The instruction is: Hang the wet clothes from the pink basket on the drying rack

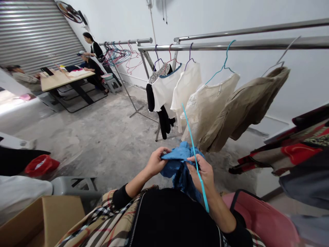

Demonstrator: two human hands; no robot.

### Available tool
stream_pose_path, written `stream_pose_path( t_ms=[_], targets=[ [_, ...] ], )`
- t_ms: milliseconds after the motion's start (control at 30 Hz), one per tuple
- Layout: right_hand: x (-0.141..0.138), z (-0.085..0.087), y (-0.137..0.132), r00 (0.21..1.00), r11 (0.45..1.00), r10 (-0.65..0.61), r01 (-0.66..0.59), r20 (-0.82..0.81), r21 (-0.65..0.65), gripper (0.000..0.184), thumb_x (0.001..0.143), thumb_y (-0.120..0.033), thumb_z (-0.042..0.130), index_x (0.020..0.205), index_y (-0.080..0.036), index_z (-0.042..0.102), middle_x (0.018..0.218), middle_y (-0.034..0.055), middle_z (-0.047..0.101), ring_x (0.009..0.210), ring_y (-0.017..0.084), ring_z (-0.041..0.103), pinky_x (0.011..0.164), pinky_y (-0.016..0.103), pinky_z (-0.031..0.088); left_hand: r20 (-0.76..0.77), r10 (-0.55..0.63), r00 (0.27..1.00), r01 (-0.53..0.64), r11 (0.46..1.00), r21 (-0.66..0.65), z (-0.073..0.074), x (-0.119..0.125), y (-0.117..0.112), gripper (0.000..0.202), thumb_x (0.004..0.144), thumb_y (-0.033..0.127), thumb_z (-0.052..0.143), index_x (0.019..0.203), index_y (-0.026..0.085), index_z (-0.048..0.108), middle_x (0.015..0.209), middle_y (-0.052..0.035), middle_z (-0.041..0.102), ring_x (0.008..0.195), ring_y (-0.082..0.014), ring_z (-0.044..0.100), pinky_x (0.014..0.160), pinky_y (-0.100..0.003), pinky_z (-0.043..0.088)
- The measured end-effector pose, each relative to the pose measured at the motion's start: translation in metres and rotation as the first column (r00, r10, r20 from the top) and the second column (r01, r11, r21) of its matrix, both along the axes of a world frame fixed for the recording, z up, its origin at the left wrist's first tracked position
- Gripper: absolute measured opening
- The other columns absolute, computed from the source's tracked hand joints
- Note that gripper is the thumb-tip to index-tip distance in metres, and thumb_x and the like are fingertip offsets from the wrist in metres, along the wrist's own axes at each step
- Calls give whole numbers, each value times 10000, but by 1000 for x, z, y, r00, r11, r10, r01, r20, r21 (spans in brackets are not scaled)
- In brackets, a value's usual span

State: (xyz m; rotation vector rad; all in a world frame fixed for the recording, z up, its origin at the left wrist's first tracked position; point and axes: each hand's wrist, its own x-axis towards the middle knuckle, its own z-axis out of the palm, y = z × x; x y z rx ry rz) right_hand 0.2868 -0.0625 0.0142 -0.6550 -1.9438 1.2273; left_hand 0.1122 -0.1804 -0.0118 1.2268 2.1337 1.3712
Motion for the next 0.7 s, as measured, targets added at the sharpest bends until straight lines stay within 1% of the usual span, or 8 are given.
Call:
stream_pose_path(
  t_ms=[100, 133, 200, 300, 367, 533, 633, 700],
  targets=[
    [1, -3, 1, 1000, 1000, -11, 11, 14, -13, 153, 814, -355, 641, 815, -203, 633, 576, -41, 517, 483, 102, 463, 482, 226, 384, -1, 60, 998, -60, 998, 6, 6, -7, -1, 301, 709, 78, 545, 967, 196, 646, 970, -26, 684, 825, -146, 616, 783, -262, 475],
    [1, -4, 2, 1000, 1000, -10, 11, 16, -21, 158, 816, -361, 642, 815, -203, 633, 566, -42, 511, 478, 103, 462, 477, 227, 381, 46, 75, 996, -76, 997, 12, 10, -9, -1, 278, 721, 99, 549, 962, 196, 648, 953, -24, 686, 828, -148, 616, 778, -259, 473],
    [2, -2, 3, 1000, 999, -8, 9, 13, -39, 166, 821, -369, 636, 811, -204, 631, 554, -44, 498, 472, 104, 456, 472, 228, 375, 254, 71, 965, -81, 996, 26, 20, -11, 0, 207, 758, 180, 565, 947, 189, 650, 878, -16, 687, 783, -140, 612, 721, -242, 469],
    [2, 3, 5, 1000, 998, -11, 12, 11, -62, 179, 827, -381, 627, 803, -204, 625, 558, -44, 485, 481, 103, 444, 481, 231, 372, 625, 50, 779, -103, 993, 49, 38, -16, 3, 210, 751, 333, 641, 888, 173, 644, 697, 16, 643, 588, -101, 558, 566, -201, 425],
    [2, 5, 8, 1000, 997, -7, 7, 2, -78, 176, 822, -381, 633, 809, -206, 621, 574, -43, 485, 501, 106, 448, 496, 232, 377, 752, 44, 657, -148, 986, 72, 49, -19, 6, 264, 692, 372, 712, 841, 165, 641, 631, 31, 619, 525, -87, 532, 525, -190, 410],
    [2, 3, 16, 997, 995, 23, -31, -80, -97, 145, 808, -353, 652, 805, -210, 632, 682, -21, 532, 585, 117, 496, 554, 243, 415, 871, -34, 490, -223, 961, 162, 67, -27, 17, 242, 654, 279, 742, 843, 151, 660, 723, -6, 693, 670, -144, 643, 684, -254, 531],
    [8, 1, 18, 992, 990, 79, -89, -97, -105, 148, 796, -349, 674, 773, -208, 637, 756, -1, 578, 601, 113, 506, 559, 247, 422, 912, -14, 410, -259, 957, 131, 73, -28, 24, 199, 707, 253, 681, 872, 141, 666, 740, -29, 708, 709, -171, 672, 734, -302, 563],
    [15, -1, 18, 981, 967, 184, -191, -59, -169, 188, 775, -370, 704, 755, -200, 626, 725, -8, 579, 556, 101, 498, 531, 242, 415, 931, 14, 365, -272, 958, 92, 76, -28, 27, 182, 742, 247, 640, 873, 124, 665, 725, -44, 706, 715, -181, 682, 745, -313, 573]
  ],
)
